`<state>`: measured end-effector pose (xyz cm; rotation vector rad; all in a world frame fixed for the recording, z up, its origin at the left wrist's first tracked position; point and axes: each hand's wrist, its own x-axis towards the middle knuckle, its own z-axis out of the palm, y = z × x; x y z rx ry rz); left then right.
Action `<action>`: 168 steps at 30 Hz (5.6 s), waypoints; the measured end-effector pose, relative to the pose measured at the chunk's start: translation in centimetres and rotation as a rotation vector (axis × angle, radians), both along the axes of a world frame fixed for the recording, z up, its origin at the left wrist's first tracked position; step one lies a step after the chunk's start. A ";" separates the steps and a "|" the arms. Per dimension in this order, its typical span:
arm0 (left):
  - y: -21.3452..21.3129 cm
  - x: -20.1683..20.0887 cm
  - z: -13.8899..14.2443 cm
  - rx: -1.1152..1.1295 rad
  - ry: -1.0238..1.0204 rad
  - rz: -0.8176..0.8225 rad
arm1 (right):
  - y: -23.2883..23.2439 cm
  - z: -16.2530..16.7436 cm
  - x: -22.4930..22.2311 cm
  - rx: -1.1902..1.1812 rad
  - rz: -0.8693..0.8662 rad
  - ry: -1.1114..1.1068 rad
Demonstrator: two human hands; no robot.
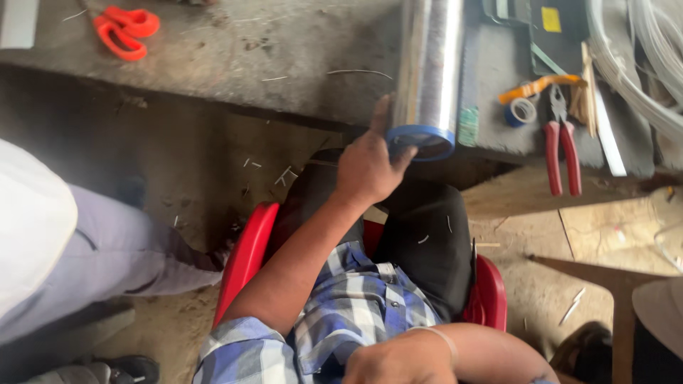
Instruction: The person sits and wraps thin wire around the taped end of a metal cylinder, twisting the wire ends together by hand. They then press and smooth blue tape over the wrapped wire to secure it, rotating the cylinder as they work.
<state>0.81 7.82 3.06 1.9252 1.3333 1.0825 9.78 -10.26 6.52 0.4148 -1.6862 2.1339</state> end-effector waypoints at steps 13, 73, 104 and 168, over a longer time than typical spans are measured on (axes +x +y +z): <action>0.0 -0.5 0.0 -0.097 -0.060 -0.033 | 15.4 6.3 5.4 1.713 -1.621 -0.814; -0.5 0.4 0.1 0.198 -0.280 -0.114 | 14.6 2.8 8.7 1.454 -1.751 -0.882; -1.7 -0.8 0.5 0.310 0.113 -0.009 | 15.2 4.8 7.3 1.533 -1.670 -0.892; -1.8 0.7 -1.5 0.478 0.127 0.030 | 16.0 3.4 6.9 1.423 -1.839 -0.849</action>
